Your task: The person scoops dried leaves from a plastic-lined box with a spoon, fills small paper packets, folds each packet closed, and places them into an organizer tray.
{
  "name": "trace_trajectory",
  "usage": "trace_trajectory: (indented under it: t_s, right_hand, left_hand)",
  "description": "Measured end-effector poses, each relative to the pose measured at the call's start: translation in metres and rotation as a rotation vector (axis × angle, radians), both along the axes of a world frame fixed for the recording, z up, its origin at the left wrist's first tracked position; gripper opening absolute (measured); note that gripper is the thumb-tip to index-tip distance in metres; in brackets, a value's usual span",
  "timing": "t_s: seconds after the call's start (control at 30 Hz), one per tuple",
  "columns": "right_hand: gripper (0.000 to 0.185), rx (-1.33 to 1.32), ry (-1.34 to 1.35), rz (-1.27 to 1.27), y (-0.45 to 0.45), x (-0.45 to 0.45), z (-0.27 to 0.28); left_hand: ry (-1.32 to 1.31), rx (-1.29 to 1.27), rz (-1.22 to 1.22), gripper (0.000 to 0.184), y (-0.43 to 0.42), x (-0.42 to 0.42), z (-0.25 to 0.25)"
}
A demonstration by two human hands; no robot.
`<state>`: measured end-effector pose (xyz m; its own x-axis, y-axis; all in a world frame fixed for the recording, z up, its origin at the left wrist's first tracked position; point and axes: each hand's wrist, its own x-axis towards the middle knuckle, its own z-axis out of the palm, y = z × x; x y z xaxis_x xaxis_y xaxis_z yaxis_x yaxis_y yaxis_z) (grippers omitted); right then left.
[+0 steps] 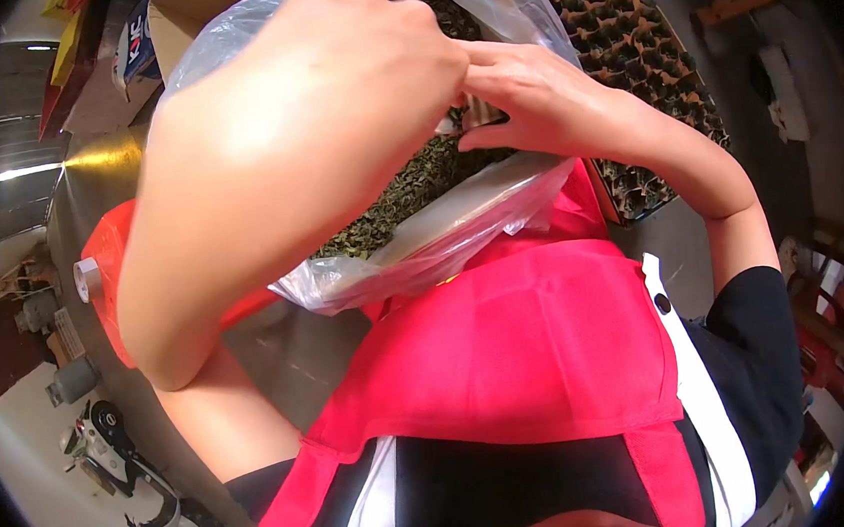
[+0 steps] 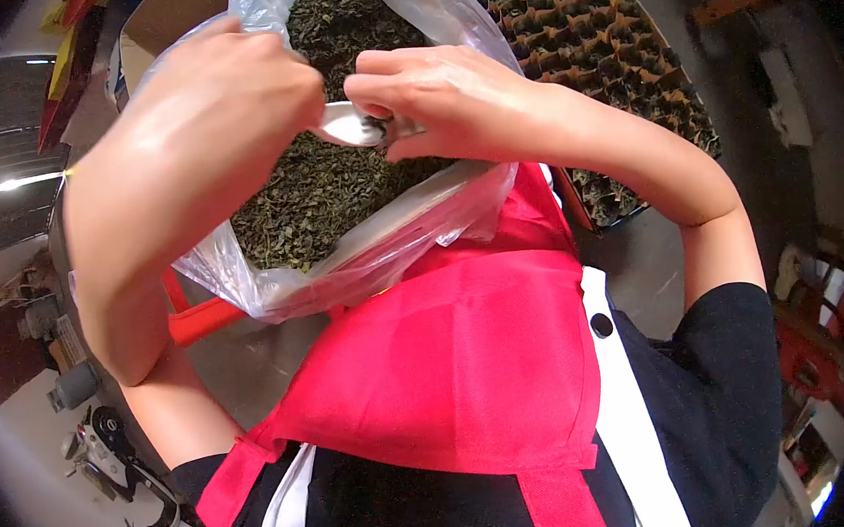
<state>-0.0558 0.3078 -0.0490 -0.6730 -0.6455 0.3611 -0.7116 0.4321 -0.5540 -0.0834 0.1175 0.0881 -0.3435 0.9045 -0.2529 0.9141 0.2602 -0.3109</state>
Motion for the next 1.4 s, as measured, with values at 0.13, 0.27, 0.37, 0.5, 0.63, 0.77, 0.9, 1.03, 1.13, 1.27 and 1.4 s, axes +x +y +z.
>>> trace_trajectory:
  t_s: [0.13,0.27,0.37,0.5,0.63,0.77,0.9,1.03,1.13,1.27,1.4]
  right_hand:
    - [0.037,0.017,0.013,-0.018,-0.002,0.002,0.0]
    - [0.031,0.033,-0.124,0.093,0.008,-0.001,0.007]
    - [0.023,0.065,-0.123,0.121,0.008,-0.006,0.02]
    - [0.02,0.085,-0.124,0.084,0.006,-0.009,0.022]
    - [0.021,0.087,-0.148,0.081,0.007,-0.01,0.019]
    - [0.029,0.093,-0.087,0.109,0.01,-0.004,0.021]
    - [0.034,0.08,0.029,0.044,0.007,-0.003,0.011]
    - [0.032,0.122,-0.011,0.037,0.009,-0.002,0.016]
    - [0.032,0.033,-0.156,-0.049,0.007,-0.003,0.022]
    - [0.031,-0.327,0.013,-0.098,0.017,-0.009,0.028]
    - [0.043,-0.433,-0.028,-0.164,0.049,0.017,0.068]
  left_hand:
    - [-0.033,0.101,-0.08,0.01,-0.005,-0.004,-0.009]
    - [-0.217,0.3,-0.084,0.011,-0.005,-0.007,-0.034]
    - [-0.229,0.249,-0.065,0.011,-0.005,-0.006,-0.029]
    - [-0.147,0.233,-0.042,0.012,-0.01,-0.004,-0.025]
    - [-0.222,0.206,-0.024,0.014,-0.003,-0.003,-0.005]
    - [-0.029,0.097,-0.002,0.014,0.003,0.003,-0.006]
    - [0.055,-0.051,-0.014,0.012,0.004,-0.005,0.01]
    - [-0.081,0.112,-0.065,0.009,-0.009,-0.006,0.017]
    - [-0.103,0.205,0.042,0.013,-0.046,-0.004,0.03]
    - [-0.127,0.215,0.164,0.028,-0.082,0.031,0.074]
    - [-0.485,0.496,0.594,0.05,-0.144,0.052,0.05]
